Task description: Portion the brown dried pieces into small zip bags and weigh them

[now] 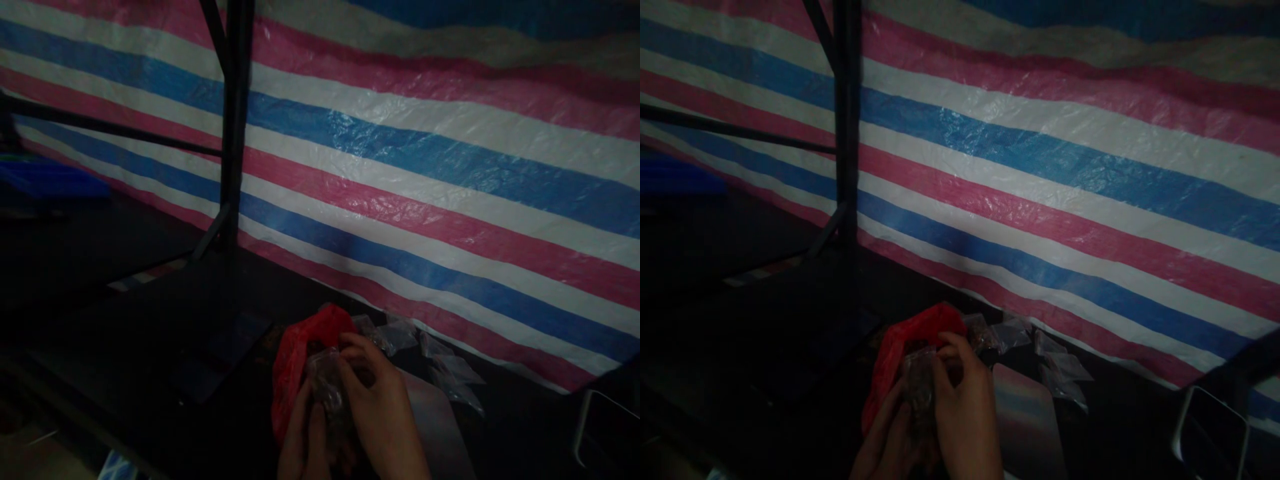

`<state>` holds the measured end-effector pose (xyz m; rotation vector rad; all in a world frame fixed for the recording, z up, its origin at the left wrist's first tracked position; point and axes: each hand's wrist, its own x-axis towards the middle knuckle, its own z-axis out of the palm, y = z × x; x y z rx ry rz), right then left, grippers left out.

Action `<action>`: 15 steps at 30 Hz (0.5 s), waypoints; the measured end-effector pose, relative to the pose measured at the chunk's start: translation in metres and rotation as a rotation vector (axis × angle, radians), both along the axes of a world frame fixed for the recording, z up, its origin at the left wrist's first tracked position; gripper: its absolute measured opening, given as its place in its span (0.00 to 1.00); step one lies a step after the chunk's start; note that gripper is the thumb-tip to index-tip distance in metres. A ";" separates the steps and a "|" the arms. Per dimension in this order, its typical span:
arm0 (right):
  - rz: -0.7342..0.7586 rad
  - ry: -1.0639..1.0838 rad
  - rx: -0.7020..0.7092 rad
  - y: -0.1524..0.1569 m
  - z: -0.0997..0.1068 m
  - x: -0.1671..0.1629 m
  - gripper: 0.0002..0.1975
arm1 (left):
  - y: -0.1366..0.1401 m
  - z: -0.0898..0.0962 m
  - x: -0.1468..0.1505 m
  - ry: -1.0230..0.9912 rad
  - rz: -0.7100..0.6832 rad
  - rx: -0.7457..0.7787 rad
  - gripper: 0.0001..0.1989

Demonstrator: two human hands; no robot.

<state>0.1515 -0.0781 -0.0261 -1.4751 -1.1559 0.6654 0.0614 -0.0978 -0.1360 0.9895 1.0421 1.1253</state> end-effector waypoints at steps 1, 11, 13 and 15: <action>0.001 0.015 0.007 -0.002 0.000 0.004 0.19 | 0.003 0.000 -0.003 0.022 -0.028 -0.002 0.33; -0.087 0.012 0.056 -0.040 0.014 0.049 0.20 | -0.001 0.020 0.012 0.332 0.092 0.499 0.23; -0.161 -0.004 0.048 -0.049 0.013 0.065 0.21 | -0.012 0.022 0.025 0.374 0.142 0.473 0.24; -0.255 -0.016 0.032 -0.058 0.009 0.085 0.23 | -0.024 0.023 0.034 0.425 0.227 0.481 0.24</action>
